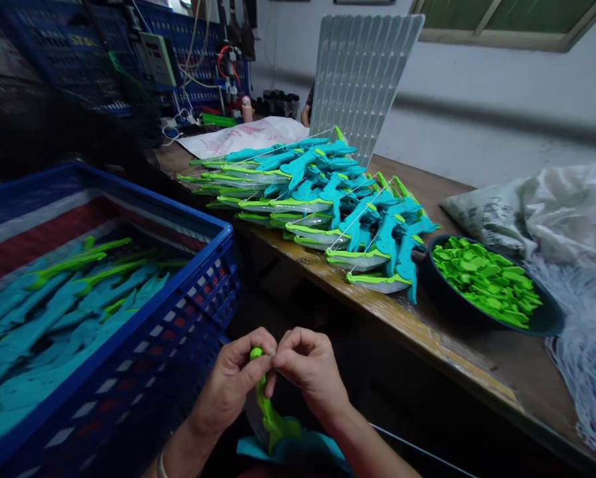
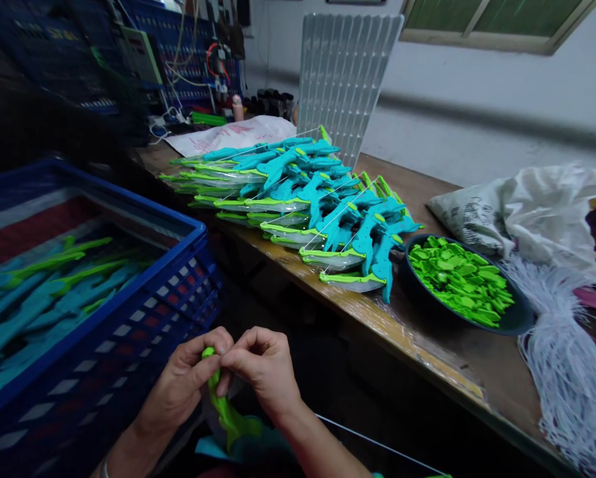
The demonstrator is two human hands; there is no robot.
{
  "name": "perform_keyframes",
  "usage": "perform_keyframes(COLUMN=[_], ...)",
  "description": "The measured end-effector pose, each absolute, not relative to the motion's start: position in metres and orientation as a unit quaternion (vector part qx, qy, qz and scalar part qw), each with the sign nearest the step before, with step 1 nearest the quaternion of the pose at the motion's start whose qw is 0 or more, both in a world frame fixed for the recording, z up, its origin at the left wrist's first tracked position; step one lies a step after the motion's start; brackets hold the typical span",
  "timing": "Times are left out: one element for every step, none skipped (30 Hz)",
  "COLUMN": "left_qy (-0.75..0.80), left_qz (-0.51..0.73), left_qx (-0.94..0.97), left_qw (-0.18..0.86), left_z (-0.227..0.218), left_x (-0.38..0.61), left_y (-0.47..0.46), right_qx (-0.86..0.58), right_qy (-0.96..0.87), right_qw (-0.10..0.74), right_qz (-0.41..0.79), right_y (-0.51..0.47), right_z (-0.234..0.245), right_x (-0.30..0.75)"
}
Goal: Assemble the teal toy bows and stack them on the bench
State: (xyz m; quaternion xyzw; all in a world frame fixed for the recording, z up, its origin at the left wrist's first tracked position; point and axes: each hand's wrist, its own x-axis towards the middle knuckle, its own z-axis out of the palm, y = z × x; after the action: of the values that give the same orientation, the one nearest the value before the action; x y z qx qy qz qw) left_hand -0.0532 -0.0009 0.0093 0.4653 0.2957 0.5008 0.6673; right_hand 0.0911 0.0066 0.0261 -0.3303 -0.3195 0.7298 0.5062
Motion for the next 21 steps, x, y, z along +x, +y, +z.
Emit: perform_keyframes(left_qy=[0.297,0.299,0.303,0.308,0.314,0.322,0.331,0.339,0.347,0.352,0.356,0.358,0.357,0.354,0.35,0.345,0.34,0.335,0.333,0.335,0.341], left_qz=[0.503,0.504,0.504,0.505,0.505,0.504,0.503,0.502,0.502,0.503,0.507,0.511,0.512,0.512,0.51,0.506,0.503,0.5,0.499,0.499,0.499], left_qx=[0.464,0.464,0.464,0.464,0.463,0.462,0.459,0.456,0.452,0.445,0.436,0.427,0.417,0.41,0.404,0.399,0.396,0.395,0.394,0.395,0.398], left_qw=[0.666,0.664,0.662,0.66,0.657,0.655,0.654,0.652,0.651,0.651,0.652,0.655,0.66,0.667,0.674,0.682,0.689,0.694,0.696,0.695,0.69], left_z=[0.009,0.008,0.007,0.006,0.006,0.005,0.005,0.005,0.005,0.005,0.006,0.006,0.007,0.007,0.008,0.009,0.009,0.01,0.011,0.011,0.012], left_x=[-0.053,-0.053,-0.052,-0.052,-0.052,-0.052,-0.051,-0.051,-0.051,-0.051,-0.051,-0.051,-0.051,-0.051,-0.051,-0.051,-0.052,-0.052,-0.051,-0.051,-0.05], left_y=[-0.001,-0.001,-0.001,-0.001,-0.001,-0.001,-0.002,-0.003,-0.003,-0.003,-0.003,-0.003,-0.003,-0.002,-0.001,-0.001,0.0,0.0,0.0,0.0,0.0], right_qx=[-0.333,-0.335,-0.334,-0.332,-0.332,-0.334,-0.338,-0.343,-0.346,-0.348,-0.356,-0.368,-0.38,-0.386,-0.383,-0.37,-0.35,-0.331,-0.323,-0.323,-0.331], right_qy=[-0.317,-0.316,-0.315,-0.315,-0.316,-0.319,-0.324,-0.336,-0.354,-0.379,-0.418,-0.47,-0.533,-0.597,-0.657,-0.707,-0.745,-0.771,-0.787,-0.795,-0.795], right_qw=[0.506,0.506,0.507,0.509,0.51,0.51,0.507,0.499,0.486,0.472,0.461,0.458,0.46,0.463,0.464,0.459,0.449,0.437,0.426,0.419,0.416], right_qz=[0.73,0.729,0.73,0.729,0.728,0.726,0.723,0.721,0.721,0.716,0.698,0.659,0.601,0.529,0.454,0.39,0.347,0.324,0.308,0.297,0.292], right_y=[0.007,0.007,0.008,0.008,0.009,0.009,0.009,0.008,0.008,0.007,0.005,0.004,0.004,0.003,0.003,0.003,0.003,0.003,0.002,0.002,0.0], right_z=[0.026,0.026,0.025,0.025,0.024,0.023,0.023,0.022,0.023,0.024,0.025,0.028,0.031,0.034,0.037,0.04,0.043,0.045,0.046,0.047,0.048], right_x=[0.091,0.09,0.09,0.089,0.089,0.089,0.09,0.091,0.093,0.095,0.098,0.101,0.105,0.108,0.111,0.113,0.115,0.115,0.116,0.115,0.115])
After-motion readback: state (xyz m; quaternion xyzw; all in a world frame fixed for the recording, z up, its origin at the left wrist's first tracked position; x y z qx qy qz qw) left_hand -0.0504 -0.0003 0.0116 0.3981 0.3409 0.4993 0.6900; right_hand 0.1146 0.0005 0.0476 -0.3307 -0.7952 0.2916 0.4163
